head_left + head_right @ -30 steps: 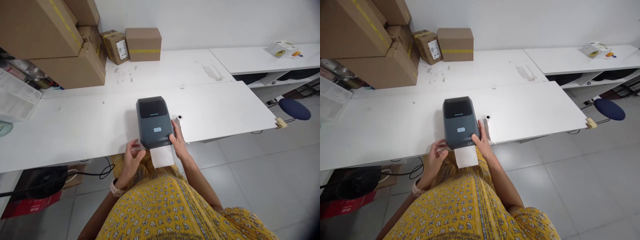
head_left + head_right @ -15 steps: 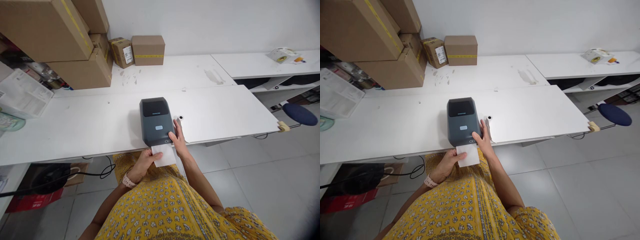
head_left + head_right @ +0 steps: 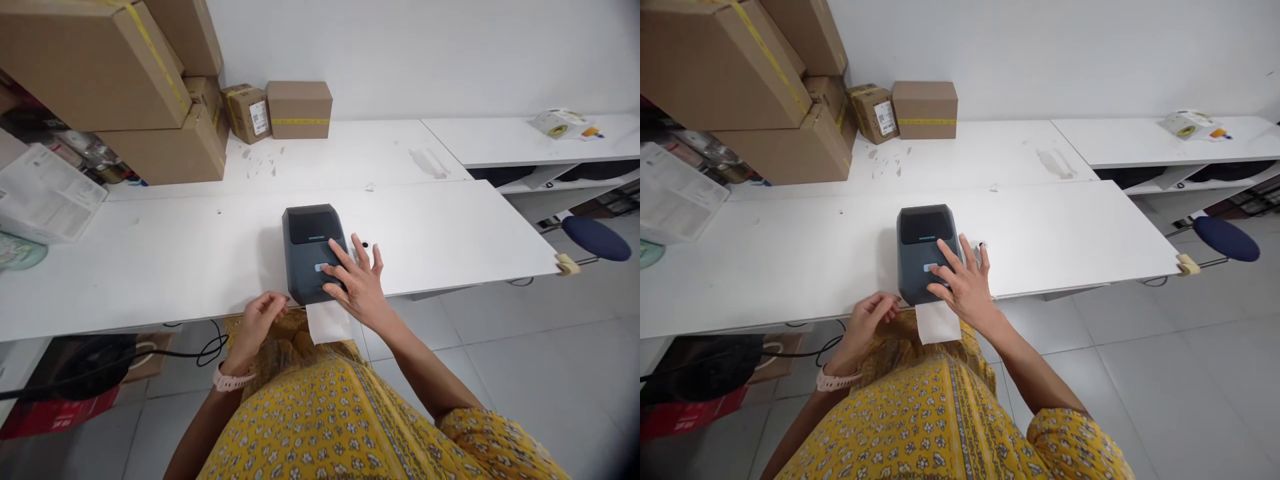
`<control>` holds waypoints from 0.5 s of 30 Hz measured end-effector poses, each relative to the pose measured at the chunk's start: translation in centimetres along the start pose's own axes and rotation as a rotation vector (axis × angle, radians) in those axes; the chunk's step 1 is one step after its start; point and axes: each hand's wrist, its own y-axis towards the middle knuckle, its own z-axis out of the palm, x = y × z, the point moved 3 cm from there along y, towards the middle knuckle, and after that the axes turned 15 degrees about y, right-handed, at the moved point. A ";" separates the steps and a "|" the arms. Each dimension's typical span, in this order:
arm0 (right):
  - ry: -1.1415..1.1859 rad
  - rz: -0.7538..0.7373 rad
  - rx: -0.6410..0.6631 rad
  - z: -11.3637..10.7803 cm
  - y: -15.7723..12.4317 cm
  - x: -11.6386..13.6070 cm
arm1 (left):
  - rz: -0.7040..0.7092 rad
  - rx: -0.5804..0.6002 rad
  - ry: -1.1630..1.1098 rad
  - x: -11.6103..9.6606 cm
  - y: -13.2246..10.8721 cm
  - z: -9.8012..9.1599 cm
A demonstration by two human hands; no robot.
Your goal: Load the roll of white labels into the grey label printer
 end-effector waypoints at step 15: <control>0.517 0.279 -0.222 0.5 -2.9 -2.8 | 0.232 -0.209 -0.041 -3.1 0.4 3.7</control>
